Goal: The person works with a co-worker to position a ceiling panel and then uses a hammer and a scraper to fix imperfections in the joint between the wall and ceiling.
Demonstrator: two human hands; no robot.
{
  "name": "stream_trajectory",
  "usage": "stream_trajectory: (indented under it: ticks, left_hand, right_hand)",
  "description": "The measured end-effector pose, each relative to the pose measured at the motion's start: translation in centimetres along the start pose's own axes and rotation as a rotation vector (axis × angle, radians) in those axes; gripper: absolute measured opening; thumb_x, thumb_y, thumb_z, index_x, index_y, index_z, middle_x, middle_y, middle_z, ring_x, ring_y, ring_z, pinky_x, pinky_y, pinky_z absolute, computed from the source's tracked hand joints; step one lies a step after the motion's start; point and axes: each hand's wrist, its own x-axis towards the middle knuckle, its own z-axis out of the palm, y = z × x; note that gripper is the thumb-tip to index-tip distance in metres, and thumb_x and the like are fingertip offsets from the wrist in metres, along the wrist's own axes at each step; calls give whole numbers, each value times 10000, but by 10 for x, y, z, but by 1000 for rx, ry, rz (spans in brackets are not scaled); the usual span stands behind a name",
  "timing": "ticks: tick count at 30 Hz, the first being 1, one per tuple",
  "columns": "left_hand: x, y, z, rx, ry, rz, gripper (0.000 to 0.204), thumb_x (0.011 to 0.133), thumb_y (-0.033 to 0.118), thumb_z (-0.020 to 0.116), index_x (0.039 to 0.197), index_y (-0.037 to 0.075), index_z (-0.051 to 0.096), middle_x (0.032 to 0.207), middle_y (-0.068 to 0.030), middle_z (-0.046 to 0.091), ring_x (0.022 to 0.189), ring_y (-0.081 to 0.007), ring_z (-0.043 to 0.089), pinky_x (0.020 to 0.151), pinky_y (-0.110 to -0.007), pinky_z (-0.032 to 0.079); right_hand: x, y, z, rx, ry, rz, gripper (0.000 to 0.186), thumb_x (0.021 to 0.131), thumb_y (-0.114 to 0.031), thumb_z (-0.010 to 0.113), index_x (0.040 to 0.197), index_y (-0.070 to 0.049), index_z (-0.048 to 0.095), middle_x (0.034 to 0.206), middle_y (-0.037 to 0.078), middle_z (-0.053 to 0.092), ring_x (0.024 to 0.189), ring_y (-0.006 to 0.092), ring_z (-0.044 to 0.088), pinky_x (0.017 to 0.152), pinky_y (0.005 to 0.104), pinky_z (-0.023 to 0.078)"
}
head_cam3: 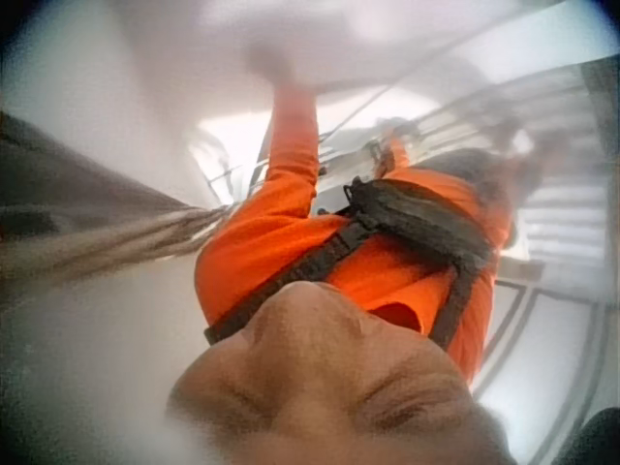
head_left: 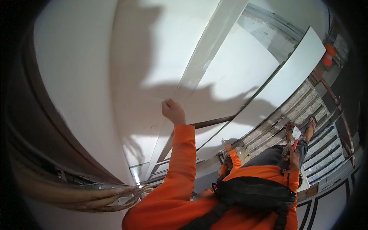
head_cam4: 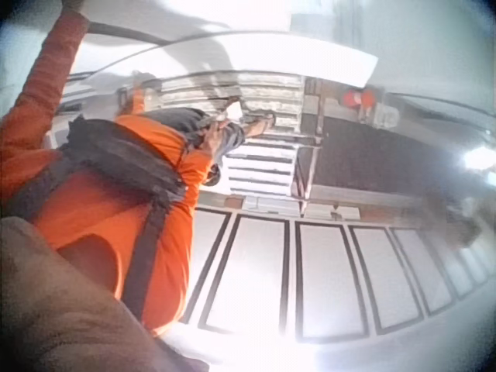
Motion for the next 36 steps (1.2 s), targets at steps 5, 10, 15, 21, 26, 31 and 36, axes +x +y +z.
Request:
stream_trajectory:
  ticks: [5,10,15,21,26,31,36]
  left_hand:
    - [9,-24,-29,313,43,70,382,986,218,460,682,-10,422,539,-124,428,489,-208,389,493,-399,355]
    - [6,-11,-45,277,-104,88,411,1002,279,453,672,34,430,566,-69,504,476,-144,452,453,-301,380]
    - [-7,45,-23,-164,-279,-225,388,1012,339,475,754,50,496,630,-85,598,525,-149,573,472,-268,439]
    - [27,61,-24,-228,-62,-218,488,991,482,542,801,32,529,652,-32,515,559,-129,510,554,-267,467]
    - [76,137,-11,-197,247,-51,431,963,441,600,813,44,525,651,5,452,608,-113,417,569,-266,368]
    - [120,140,-19,-418,224,-175,342,963,343,604,789,57,535,651,6,449,602,-123,405,550,-263,342]
    - [140,106,-54,-1218,-113,-501,338,942,212,590,676,144,393,627,20,338,553,-121,307,484,-245,270]
  right_hand:
    - [9,3,-9,30,-89,34,385,908,-381,695,953,0,659,724,22,612,467,92,448,420,263,362]
    - [15,7,-18,-25,-53,0,408,930,-375,670,978,29,653,676,-4,536,459,65,392,403,235,334]
    - [13,4,-9,48,-51,14,387,947,-346,655,976,39,643,659,-13,488,458,59,372,400,226,323]
    - [-2,-8,-2,60,-42,43,367,943,-331,668,975,33,636,700,7,552,456,62,397,380,231,334]
    - [12,4,-15,-82,-33,-11,434,926,-420,661,934,14,689,668,28,621,428,90,464,393,247,344]
    - [13,7,-13,-114,-20,-39,420,919,-417,671,955,2,672,734,43,658,434,83,468,389,246,363]
    - [10,4,-17,-114,-45,13,428,910,-421,682,991,-3,646,759,37,650,450,77,473,386,244,365]
